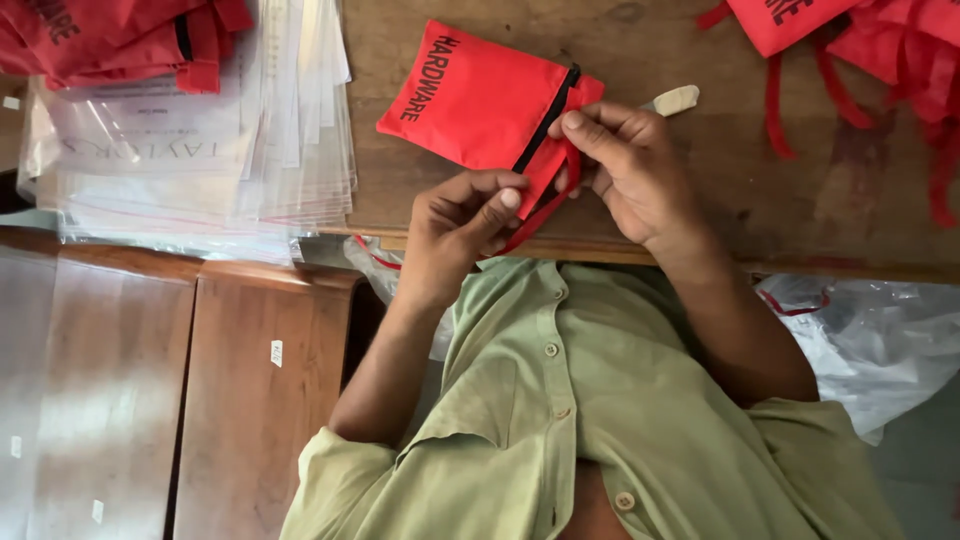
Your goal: Assembling small red fabric bags by inserting wooden sticks and folding the fabric.
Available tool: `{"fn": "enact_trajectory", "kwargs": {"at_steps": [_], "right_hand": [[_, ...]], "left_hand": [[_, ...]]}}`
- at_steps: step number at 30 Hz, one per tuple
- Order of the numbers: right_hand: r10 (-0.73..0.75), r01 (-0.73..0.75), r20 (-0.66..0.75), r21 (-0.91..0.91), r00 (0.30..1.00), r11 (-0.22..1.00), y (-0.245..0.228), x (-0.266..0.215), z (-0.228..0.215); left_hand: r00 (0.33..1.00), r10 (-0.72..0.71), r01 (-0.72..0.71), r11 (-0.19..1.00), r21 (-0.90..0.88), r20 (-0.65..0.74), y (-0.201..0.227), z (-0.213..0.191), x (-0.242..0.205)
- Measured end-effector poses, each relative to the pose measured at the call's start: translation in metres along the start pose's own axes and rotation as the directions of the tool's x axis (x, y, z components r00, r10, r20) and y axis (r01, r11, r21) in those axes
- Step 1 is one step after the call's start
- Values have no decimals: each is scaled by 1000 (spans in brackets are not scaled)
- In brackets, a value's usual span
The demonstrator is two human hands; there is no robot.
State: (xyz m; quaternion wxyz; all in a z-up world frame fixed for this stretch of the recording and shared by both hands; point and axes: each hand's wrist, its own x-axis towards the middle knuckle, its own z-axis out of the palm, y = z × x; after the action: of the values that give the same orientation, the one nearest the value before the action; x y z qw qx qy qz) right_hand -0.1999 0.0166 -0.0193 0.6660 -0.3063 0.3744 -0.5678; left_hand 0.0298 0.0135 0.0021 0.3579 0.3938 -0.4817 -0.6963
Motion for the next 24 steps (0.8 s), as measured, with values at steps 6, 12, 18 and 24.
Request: {"fn": "enact_trajectory", "kwargs": {"at_steps": [6,12,18,24], "right_hand": [[4,-4,11,18,1000,1000,2,2,-2],[11,-12,16,30,1000,999,3,2,-4],[-23,22,31,22,999,1000,6,3,-6],[-53,52,42,16,998,999,5,3,-4]], "left_hand": [[997,-63,66,996,-64,52,4,-7,6],[991,-5,25,989,-147,135,3,-8,10],[995,-45,56,990,-131,89,6,-6,10],[996,-50,58,990,-126,68,5,-6,10]]}}
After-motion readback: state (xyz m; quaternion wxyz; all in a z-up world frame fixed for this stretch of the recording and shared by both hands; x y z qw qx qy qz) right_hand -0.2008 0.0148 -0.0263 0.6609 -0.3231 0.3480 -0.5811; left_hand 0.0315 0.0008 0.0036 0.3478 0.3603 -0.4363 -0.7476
